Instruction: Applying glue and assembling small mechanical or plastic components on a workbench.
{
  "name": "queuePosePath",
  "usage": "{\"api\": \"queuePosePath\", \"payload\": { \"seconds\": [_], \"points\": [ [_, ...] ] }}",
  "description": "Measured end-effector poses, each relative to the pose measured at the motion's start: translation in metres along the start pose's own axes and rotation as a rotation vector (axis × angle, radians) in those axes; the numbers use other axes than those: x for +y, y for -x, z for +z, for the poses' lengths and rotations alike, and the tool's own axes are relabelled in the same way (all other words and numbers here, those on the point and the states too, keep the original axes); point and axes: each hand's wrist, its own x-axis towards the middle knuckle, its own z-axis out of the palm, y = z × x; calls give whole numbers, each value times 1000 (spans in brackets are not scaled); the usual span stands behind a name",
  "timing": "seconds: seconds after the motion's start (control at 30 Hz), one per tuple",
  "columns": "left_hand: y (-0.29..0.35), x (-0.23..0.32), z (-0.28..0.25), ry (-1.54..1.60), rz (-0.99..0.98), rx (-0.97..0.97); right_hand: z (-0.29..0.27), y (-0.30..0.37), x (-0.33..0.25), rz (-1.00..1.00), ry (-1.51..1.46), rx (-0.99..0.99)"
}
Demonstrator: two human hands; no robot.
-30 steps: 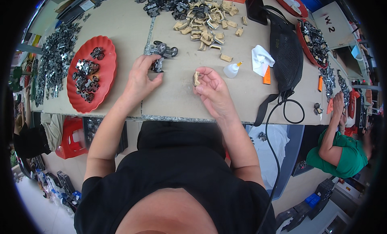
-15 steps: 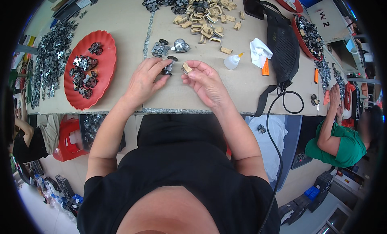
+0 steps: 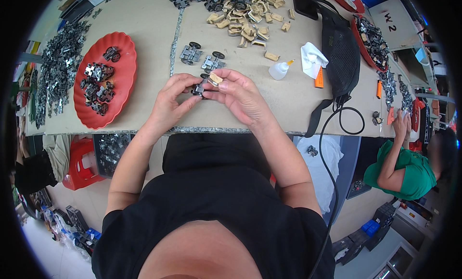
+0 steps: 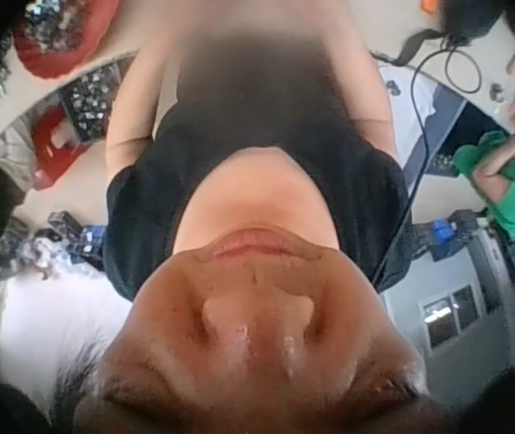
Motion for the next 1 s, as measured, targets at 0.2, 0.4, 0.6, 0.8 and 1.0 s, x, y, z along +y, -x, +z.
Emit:
{"api": "queuePosePath", "payload": {
  "seconds": [0.2, 0.4, 0.6, 0.8, 1.0],
  "points": [
    [-9, -1, -6, 144, -121, -112, -1, -2, 2, -40, 49, -20],
    [-8, 0, -6, 120, -14, -105, 2, -1, 1, -36, 61, 13],
    [-4, 0, -4, 135, 10, -58, -1, 0, 0, -19, 2, -19],
    [1, -7, 1, 540, -103, 23, -3, 4, -3, -30, 138, -6],
    [4, -5, 4, 726, -194, -8, -5, 1, 0, -43, 204, 10]
  ]
}}
